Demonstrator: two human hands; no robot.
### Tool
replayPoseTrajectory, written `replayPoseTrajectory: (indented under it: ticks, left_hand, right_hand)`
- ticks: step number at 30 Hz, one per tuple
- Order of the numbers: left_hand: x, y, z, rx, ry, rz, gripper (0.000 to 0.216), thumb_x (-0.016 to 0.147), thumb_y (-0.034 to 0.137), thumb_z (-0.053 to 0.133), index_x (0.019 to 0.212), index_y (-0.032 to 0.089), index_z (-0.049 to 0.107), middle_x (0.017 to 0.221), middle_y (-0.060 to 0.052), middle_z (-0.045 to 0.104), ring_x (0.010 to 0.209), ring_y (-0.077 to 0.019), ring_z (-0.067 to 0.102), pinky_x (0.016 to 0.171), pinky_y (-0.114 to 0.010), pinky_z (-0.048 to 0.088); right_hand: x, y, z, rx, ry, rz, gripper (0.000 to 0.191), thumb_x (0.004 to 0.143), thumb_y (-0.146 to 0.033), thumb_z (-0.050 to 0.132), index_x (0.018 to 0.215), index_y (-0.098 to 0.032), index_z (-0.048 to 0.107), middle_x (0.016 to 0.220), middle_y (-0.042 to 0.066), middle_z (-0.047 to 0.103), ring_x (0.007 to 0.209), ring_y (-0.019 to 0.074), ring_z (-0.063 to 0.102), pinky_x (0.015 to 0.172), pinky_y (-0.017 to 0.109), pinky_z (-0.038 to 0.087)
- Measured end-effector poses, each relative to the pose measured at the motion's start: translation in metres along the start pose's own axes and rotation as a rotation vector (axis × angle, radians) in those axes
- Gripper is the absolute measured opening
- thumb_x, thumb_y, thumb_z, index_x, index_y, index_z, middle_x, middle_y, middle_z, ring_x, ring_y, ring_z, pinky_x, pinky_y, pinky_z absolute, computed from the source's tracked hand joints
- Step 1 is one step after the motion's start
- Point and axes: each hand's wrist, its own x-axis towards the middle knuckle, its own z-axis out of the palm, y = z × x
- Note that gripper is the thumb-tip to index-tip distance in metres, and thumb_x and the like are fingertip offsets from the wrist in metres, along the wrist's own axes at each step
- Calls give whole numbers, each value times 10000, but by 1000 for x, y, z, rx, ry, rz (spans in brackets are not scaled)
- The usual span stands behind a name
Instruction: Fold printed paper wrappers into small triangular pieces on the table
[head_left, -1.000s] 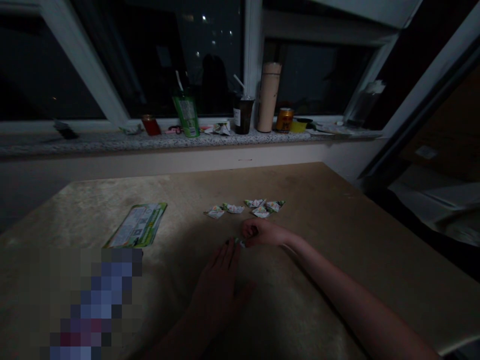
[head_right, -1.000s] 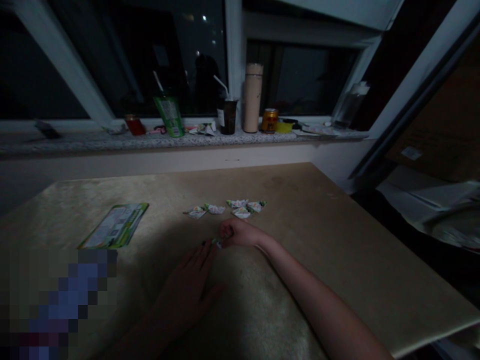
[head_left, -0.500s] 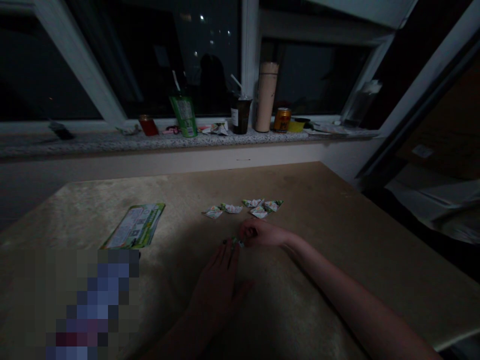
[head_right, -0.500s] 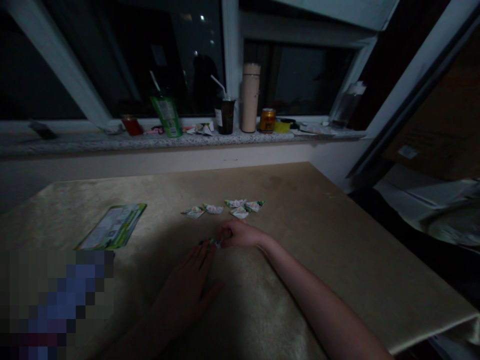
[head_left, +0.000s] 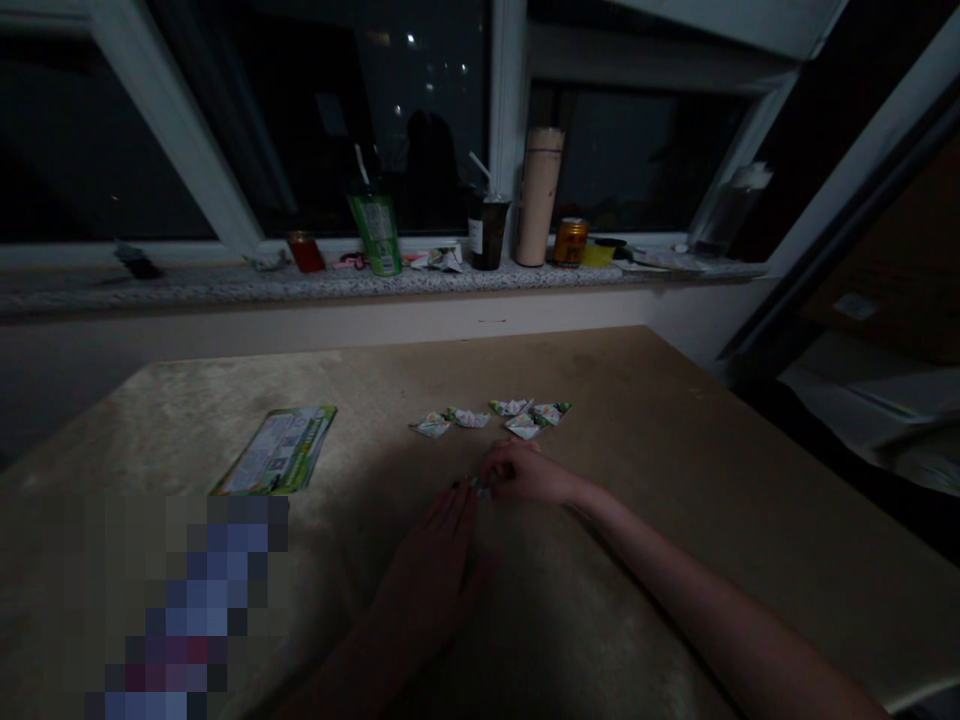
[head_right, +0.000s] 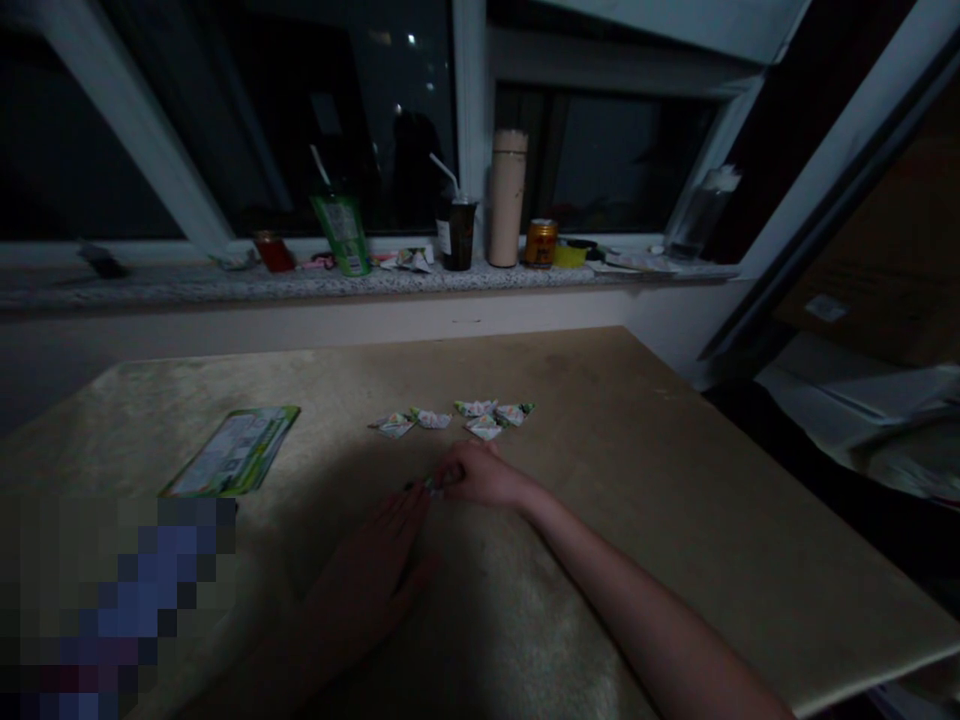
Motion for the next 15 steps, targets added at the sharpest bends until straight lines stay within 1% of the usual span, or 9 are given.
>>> replayPoseTrajectory:
  ticks: [1,2,3,5,6,7,9,11,15]
  left_hand:
    - [0,1,0,2,5,4,577,901,422,408,1362,75,379,1409,-180,390,1279,-280,397,1046,-435,347]
    - [0,2,1,4,12,8,578,899,413,411,1362,71,374,1406,-183,394,1278,-281,398,1042,-440,351]
    - [-1,3,2,7,17,12,583,895,409,418,1363,65,369,1405,-186,394,1279,-282,396,1040,-443,353]
    - [-2,3,5,16,26,16,605,880,402,443,1366,51,357,1411,-192,383,1288,-282,382,1046,-441,346]
    - [-3,4,7,20,28,17,618,873,400,454,1369,47,349,1418,-192,371,1297,-281,368,1053,-436,337]
    - [-3,3,9,22,29,19,630,867,402,465,1372,46,343,1424,-192,360,1304,-282,355,1059,-432,328]
    - [-4,3,11,22,35,24,652,855,419,481,1374,51,339,1431,-193,349,1311,-289,340,1061,-433,324]
    - [-4,1,10,26,33,30,651,856,425,479,1371,51,343,1430,-195,349,1312,-291,337,1059,-432,326]
    - [-4,-5,-2,83,11,92,543,896,373,422,1354,83,386,1418,-154,389,1305,-260,358,1072,-431,299]
  right_hand:
    - [-3,-3,4,-24,29,8,134,728,-137,650,851,-178,684,830,17,601,872,190,536,851,369,339]
    - [-7,-5,8,-83,99,3,119,738,-149,634,847,-175,674,859,32,610,908,209,532,860,387,346]
    - [-12,-7,13,-141,160,-38,138,749,-144,615,876,-170,662,923,54,617,946,217,529,868,390,357]
    - [-23,-10,19,-229,170,-215,273,781,-108,565,1043,-160,615,1060,84,621,1027,206,524,915,363,372]
    - [-29,-10,22,-266,163,-303,311,809,-108,535,1111,-165,586,1125,85,614,1082,196,513,970,361,351]
    - [-35,-10,23,-300,162,-351,320,849,-128,500,1159,-172,562,1196,83,593,1145,189,490,1031,373,307]
    - [-44,-8,23,-337,145,-370,351,902,-185,445,1248,-175,501,1292,81,543,1239,178,433,1106,403,218]
    - [-50,-8,21,-342,127,-377,402,905,-250,460,1296,-160,457,1334,96,507,1281,190,395,1133,442,152]
    - [-52,-13,19,-330,149,-374,427,893,-329,494,1279,-147,473,1328,107,513,1288,203,392,1146,484,31]
